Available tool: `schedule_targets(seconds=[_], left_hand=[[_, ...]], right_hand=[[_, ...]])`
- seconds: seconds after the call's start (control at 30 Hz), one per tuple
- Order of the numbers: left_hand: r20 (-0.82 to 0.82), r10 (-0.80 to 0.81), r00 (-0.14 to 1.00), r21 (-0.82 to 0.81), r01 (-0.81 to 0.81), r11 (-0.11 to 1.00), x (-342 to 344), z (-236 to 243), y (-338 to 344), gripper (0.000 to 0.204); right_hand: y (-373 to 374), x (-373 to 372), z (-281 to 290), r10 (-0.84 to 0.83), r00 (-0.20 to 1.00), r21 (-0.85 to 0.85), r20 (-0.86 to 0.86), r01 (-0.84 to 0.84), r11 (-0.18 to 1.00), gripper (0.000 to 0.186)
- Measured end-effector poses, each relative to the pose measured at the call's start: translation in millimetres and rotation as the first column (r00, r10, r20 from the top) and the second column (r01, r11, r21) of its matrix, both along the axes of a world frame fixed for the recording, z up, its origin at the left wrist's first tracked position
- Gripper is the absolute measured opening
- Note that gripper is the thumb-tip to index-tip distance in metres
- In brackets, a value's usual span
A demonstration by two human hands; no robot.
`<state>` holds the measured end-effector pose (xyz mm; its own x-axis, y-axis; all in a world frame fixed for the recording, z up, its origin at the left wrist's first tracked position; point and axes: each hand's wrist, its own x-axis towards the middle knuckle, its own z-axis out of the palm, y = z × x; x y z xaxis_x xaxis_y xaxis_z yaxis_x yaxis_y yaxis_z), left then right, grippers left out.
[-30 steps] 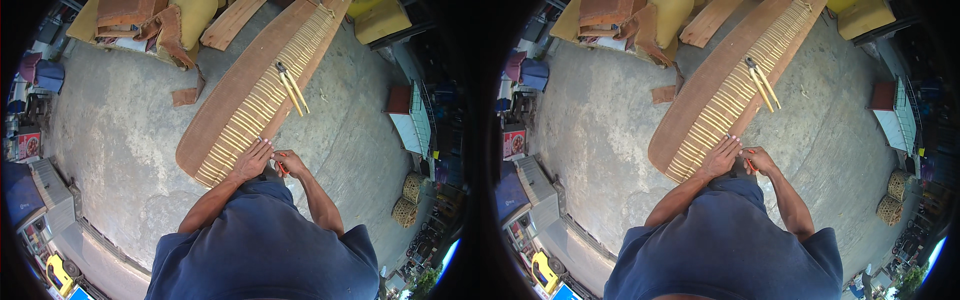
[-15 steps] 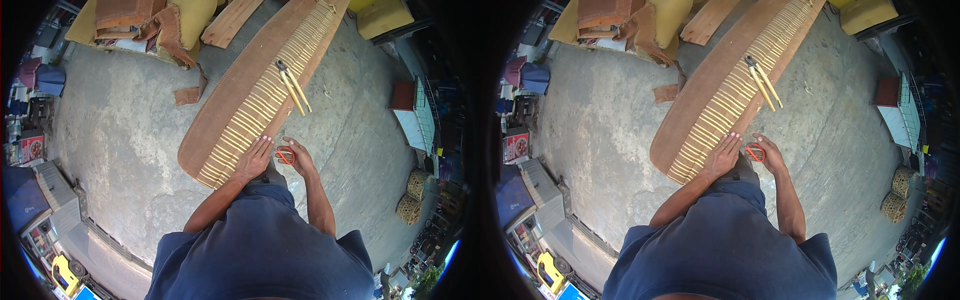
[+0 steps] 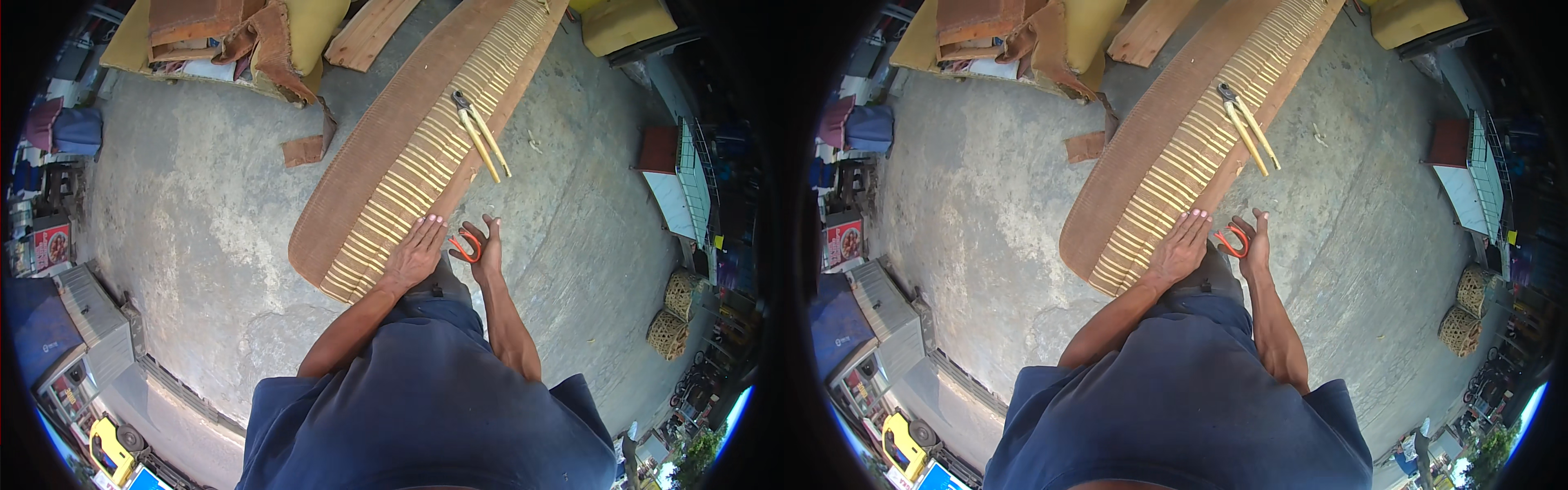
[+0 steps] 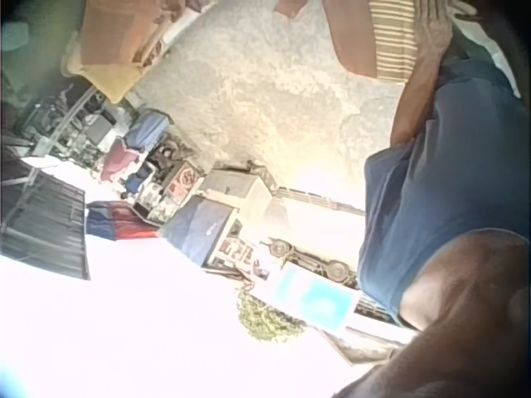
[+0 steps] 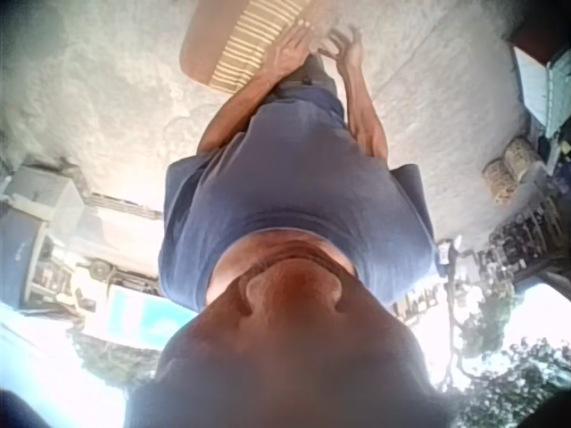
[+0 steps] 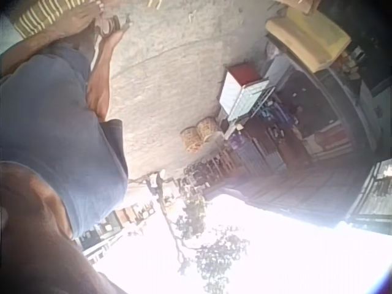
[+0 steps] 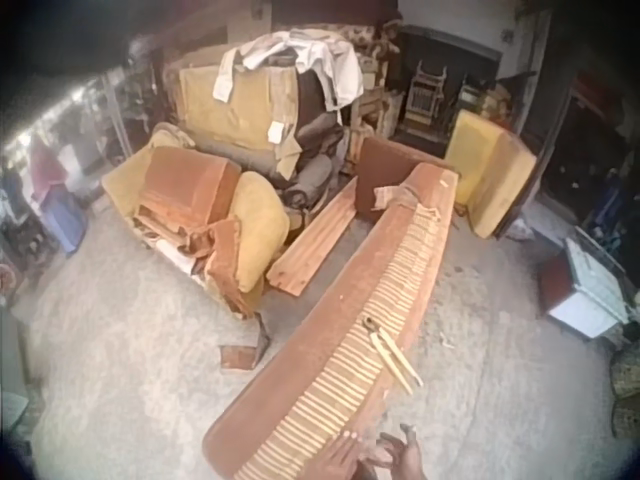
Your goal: The person uses a pair of scissors to cut the fabric covering a long, curved wooden furniture piece. They then use a hammer to drive wooden dowels into the exposed slats of the piece, securing the structure.
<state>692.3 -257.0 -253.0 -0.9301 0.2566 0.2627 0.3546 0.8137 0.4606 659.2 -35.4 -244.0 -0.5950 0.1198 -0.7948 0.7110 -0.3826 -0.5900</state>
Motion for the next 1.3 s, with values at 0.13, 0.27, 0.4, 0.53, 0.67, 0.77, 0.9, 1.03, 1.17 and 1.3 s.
schedule_targets(seconds=[0.13,0.27,0.4,0.53,0.67,0.77,0.9,1.03,1.17,1.3], left_hand=[[-0.036,-0.020,0.999,0.037,0.021,0.999,-0.8,-3.0,-2.7,0.051],[-0.038,-0.026,0.999,0.033,0.027,0.999,-4.4,4.4,-1.1,0.051],[-0.069,-0.035,0.997,0.078,0.040,0.996,-3.9,0.4,-2.8,0.051],[-0.057,-0.033,0.998,0.112,0.040,0.993,3.1,2.0,-3.3,0.053],[-0.081,-0.066,0.995,0.087,0.073,0.994,3.1,0.7,-4.4,0.054],[-0.084,-0.088,0.993,0.107,0.097,0.990,2.0,-0.8,-6.9,0.056],[-0.029,-0.107,0.994,0.107,0.109,0.988,20.3,4.8,-20.5,0.059],[-0.012,-0.143,0.990,0.082,0.143,0.986,42.0,3.5,-34.0,0.059],[0.011,-0.125,0.992,0.077,0.124,0.989,48.3,8.3,-35.7,0.058],[0.038,-0.084,0.996,0.101,0.080,0.992,47.6,9.4,-32.3,0.058]], right_hand=[[2.4,-22.5,-5.9,0.285,0.958,-0.319,-0.043,-0.284,0.904,0.067],[9.2,-57.4,-6.1,0.726,0.682,-0.371,-0.089,-0.699,0.611,0.042],[-13.5,-32.4,-0.2,0.890,0.444,0.312,-0.104,-0.835,0.453,0.026],[-41.9,27.3,2.2,0.921,0.319,0.856,-0.223,-0.389,0.341,0.024],[-61.8,47.1,1.9,0.892,0.368,0.923,-0.262,-0.173,0.343,0.021],[-59.0,35.5,15.7,0.886,0.418,0.900,-0.200,-0.278,0.335,0.020],[-38.4,20.4,47.0,0.859,0.511,0.588,0.037,-0.706,0.395,0.025],[-34.3,24.1,56.8,0.757,0.649,0.156,0.074,-0.758,0.634,0.023],[-38.8,21.0,54.4,0.697,0.716,0.022,0.045,-0.698,0.716,0.027],[-44.1,16.5,49.3,0.651,0.758,-0.078,0.032,-0.648,0.758,0.029]])
